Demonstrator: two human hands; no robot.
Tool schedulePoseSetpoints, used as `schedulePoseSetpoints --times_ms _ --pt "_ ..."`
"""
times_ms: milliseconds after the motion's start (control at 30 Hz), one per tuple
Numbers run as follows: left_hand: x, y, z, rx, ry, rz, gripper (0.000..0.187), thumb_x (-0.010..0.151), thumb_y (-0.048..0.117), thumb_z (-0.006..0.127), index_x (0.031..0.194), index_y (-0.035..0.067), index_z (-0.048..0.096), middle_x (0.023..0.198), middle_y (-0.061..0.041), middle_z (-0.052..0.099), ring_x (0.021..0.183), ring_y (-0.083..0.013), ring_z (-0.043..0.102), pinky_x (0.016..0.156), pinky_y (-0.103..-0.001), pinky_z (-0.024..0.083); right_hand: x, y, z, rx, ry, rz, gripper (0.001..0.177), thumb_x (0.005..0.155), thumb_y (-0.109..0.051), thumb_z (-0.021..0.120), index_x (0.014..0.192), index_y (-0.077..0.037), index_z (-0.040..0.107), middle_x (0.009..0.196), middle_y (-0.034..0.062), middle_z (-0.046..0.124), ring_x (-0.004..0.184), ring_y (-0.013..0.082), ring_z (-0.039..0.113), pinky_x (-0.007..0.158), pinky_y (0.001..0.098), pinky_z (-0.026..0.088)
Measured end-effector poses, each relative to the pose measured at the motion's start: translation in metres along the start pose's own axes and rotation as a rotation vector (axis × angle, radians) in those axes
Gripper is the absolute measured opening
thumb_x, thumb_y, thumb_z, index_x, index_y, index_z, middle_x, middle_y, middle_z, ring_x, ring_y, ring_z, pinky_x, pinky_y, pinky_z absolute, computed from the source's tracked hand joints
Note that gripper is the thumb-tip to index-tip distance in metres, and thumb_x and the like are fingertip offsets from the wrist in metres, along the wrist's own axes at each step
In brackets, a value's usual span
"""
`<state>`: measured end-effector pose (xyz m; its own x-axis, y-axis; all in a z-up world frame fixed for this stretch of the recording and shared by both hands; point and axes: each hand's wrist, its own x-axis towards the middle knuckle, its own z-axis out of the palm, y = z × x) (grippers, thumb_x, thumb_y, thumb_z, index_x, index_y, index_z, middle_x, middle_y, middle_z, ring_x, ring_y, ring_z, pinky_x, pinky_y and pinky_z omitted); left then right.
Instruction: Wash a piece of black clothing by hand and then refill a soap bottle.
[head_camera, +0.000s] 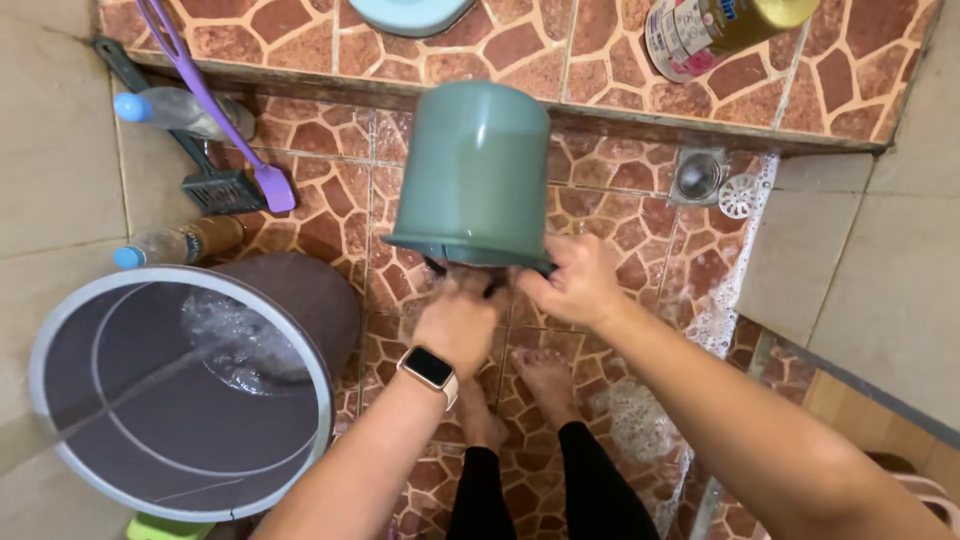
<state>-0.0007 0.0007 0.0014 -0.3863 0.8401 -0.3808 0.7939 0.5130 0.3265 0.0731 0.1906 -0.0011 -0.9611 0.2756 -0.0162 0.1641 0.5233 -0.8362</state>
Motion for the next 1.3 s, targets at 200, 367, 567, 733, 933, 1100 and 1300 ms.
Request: schedulePoseSetpoints --times_ms 200,367,567,733,933,1100,1300 --pt "-0.001 0.001 0.007 -0.319 -0.017 -0.1 0.032 0.086 0.014 0.064 0.117 0.015 0.07 0.116 -0.014 0.071 0.109 -0.036 0.065 0.094 -0.047 0.053 -0.02 0.005 -0.007 -0.167 0.028 -0.11 0.013 0.076 -0.02 0.071 0.075 -0.008 0.065 0.059 0.0103 0.058 0.052 0.03 0.062 0.05 0.0413 0.049" --pt "-0.022 -0.008 0.07 -0.454 0.042 -0.23 0.037 0.092 0.025 0.066 0.127 0.012 0.065 0.127 -0.012 0.068 0.116 -0.0311 0.064 0.098 -0.044 0.05 -0.03 -0.004 -0.009 -0.205 0.015 -0.211 0.013 0.074 -0.019 0.071 0.082 -0.008 0.068 0.062 0.0093 0.059 0.056 0.0292 0.062 0.055 0.0419 0.05" --pt "-0.049 -0.005 0.109 -0.583 0.389 -0.234 0.049 0.092 0.027 0.067 0.134 0.005 0.058 0.136 -0.016 0.06 0.123 -0.0331 0.058 0.102 -0.045 0.046 -0.03 -0.015 -0.007 -0.257 -0.054 -0.318 0.024 0.064 -0.011 0.075 0.088 -0.009 0.071 0.083 0.011 0.065 0.072 0.0326 0.065 0.064 0.0437 0.054" --pt "-0.065 -0.001 0.121 -0.644 0.441 -0.407 0.052 0.099 0.031 0.061 0.142 0.004 0.051 0.143 -0.018 0.054 0.129 -0.0345 0.054 0.107 -0.045 0.043 0.007 -0.061 0.014 -0.146 0.042 -0.479 0.035 0.069 -0.009 0.074 0.103 -0.008 0.069 0.107 0.0193 0.066 0.094 0.0416 0.066 0.082 0.0479 0.056" --pt "-0.093 -0.008 0.128 -0.796 0.438 -0.625 0.051 0.103 0.033 0.054 0.145 0.005 0.047 0.144 -0.015 0.055 0.13 -0.0291 0.057 0.107 -0.043 0.044 0.049 -0.177 0.123 -0.375 -0.498 -0.295 0.066 0.072 -0.02 0.068 0.137 -0.007 0.06 0.083 0.0096 0.068 0.073 0.0299 0.069 0.058 0.0449 0.054" --pt "-0.136 -0.005 0.129 -0.97 0.504 -0.548 0.043 0.098 0.028 0.065 0.133 0.005 0.058 0.133 -0.012 0.066 0.123 -0.0255 0.063 0.103 -0.041 0.048 0.044 -0.197 0.279 -0.722 -0.711 -0.437 0.049 0.089 -0.019 0.055 0.132 0.004 0.062 0.1 0.0123 0.071 0.087 0.0284 0.07 0.073 0.0455 0.054" --pt "-0.191 -0.006 0.075 -1.139 0.586 -0.529 0.045 0.094 0.022 0.071 0.132 0.002 0.059 0.134 -0.014 0.064 0.126 -0.0275 0.059 0.105 -0.041 0.045 0.055 -0.133 0.416 -0.984 -0.935 -0.047 0.062 0.096 -0.041 0.051 0.141 0.002 0.053 0.136 0.0274 0.057 0.12 0.0448 0.058 0.094 0.0619 0.046"
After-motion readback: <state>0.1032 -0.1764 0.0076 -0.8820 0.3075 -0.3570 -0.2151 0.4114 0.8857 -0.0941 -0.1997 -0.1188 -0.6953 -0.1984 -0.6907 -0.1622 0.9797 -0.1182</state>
